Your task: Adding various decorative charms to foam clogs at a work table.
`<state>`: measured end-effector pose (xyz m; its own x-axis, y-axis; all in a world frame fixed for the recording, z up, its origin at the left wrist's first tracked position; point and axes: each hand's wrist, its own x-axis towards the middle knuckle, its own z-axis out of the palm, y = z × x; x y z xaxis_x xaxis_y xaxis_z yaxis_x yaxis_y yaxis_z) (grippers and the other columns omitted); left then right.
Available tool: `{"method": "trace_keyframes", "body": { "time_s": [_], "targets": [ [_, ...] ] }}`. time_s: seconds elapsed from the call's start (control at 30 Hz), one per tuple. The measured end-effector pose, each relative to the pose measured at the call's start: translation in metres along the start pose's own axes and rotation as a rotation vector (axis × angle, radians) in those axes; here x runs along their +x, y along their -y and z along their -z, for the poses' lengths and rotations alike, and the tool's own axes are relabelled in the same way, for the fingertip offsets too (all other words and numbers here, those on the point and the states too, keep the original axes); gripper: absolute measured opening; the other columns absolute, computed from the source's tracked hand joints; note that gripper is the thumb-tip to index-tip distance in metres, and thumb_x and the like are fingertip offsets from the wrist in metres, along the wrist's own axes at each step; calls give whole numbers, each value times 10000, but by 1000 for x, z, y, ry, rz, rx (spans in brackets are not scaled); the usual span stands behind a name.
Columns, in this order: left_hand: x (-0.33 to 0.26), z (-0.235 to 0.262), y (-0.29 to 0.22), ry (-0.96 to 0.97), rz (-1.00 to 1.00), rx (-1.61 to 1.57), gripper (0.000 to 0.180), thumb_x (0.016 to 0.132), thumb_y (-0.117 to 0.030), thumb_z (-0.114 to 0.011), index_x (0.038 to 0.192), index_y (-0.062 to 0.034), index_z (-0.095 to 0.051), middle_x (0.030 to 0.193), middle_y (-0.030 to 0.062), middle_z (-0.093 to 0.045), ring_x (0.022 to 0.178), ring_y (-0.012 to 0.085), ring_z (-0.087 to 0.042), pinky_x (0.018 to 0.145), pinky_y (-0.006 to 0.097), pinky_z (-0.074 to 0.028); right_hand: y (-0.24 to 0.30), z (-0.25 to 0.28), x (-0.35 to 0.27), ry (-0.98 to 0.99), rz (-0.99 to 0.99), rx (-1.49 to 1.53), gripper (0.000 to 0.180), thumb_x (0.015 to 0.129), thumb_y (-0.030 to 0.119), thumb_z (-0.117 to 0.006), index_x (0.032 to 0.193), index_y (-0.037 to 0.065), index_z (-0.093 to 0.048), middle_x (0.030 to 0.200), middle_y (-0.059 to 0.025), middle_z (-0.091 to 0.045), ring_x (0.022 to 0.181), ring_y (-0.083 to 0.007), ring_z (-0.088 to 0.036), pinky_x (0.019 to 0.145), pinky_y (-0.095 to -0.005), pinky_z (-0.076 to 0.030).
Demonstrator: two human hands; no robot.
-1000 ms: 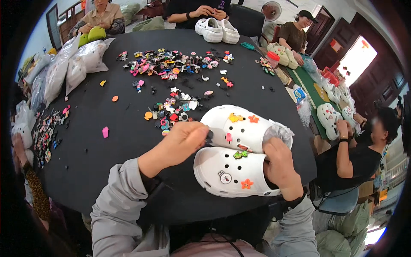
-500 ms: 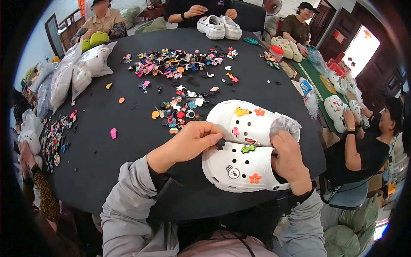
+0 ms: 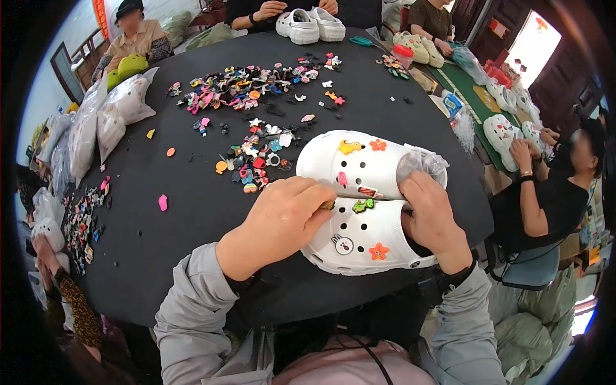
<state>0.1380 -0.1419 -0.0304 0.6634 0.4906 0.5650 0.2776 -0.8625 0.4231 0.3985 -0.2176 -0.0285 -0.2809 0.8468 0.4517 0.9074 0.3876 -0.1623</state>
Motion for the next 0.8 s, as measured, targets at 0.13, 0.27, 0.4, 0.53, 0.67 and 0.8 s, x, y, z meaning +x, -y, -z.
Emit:
{"method": "trace_keyframes", "body": {
  "time_s": [0.13, 0.27, 0.4, 0.53, 0.67, 0.8],
  "targets": [
    [1, 6, 3, 71, 6, -75, 147, 782, -30, -703, 922, -27, -661, 855, 101, -663, 769, 274, -644, 688, 369, -497, -1, 0, 0, -16, 4, 10, 369, 595, 48, -763, 889, 34, -541, 850, -133, -519, 799, -349, -555, 693, -436, -451],
    [2, 15, 5, 134, 67, -141, 146, 800, -19, -696, 945, -11, -686, 895, 127, -683, 794, 258, -661, 697, 322, -513, -1, 1, 0, -12, 3, 45, 375, 596, 61, -771, 895, 36, -547, 853, -130, -527, 805, -345, -560, 703, -434, -458],
    [5, 16, 11, 202, 216, -294, 121, 822, -23, -671, 941, -4, -659, 894, 122, -694, 810, 248, -665, 704, 352, -521, 0, 2, 0, -19, -10, 52, 378, 597, 60, -772, 902, 36, -550, 855, -129, -529, 808, -344, -561, 711, -432, -458],
    [5, 13, 18, 277, 442, -548, 85, 827, 4, -666, 912, 5, -665, 978, 101, -709, 870, 158, -658, 752, 302, -514, -1, 3, 0, 2, -24, 51, 379, 599, 59, -773, 905, 37, -551, 858, -129, -530, 812, -345, -561, 720, -432, -458],
    [3, 16, 23, 309, 356, -611, 64, 816, 26, -672, 876, 8, -662, 1012, 105, -703, 900, 149, -648, 765, 279, -511, 0, 2, 1, 12, -30, 52, 380, 598, 59, -773, 906, 35, -551, 862, -130, -531, 812, -345, -562, 714, -432, -457],
    [6, 20, 22, 326, 245, -506, 78, 814, 36, -668, 888, 13, -664, 984, 105, -700, 896, 164, -652, 771, 284, -513, 0, 2, 1, 7, -25, 56, 381, 600, 63, -775, 909, 33, -554, 864, -132, -531, 812, -345, -563, 711, -431, -456]
  ]
}}
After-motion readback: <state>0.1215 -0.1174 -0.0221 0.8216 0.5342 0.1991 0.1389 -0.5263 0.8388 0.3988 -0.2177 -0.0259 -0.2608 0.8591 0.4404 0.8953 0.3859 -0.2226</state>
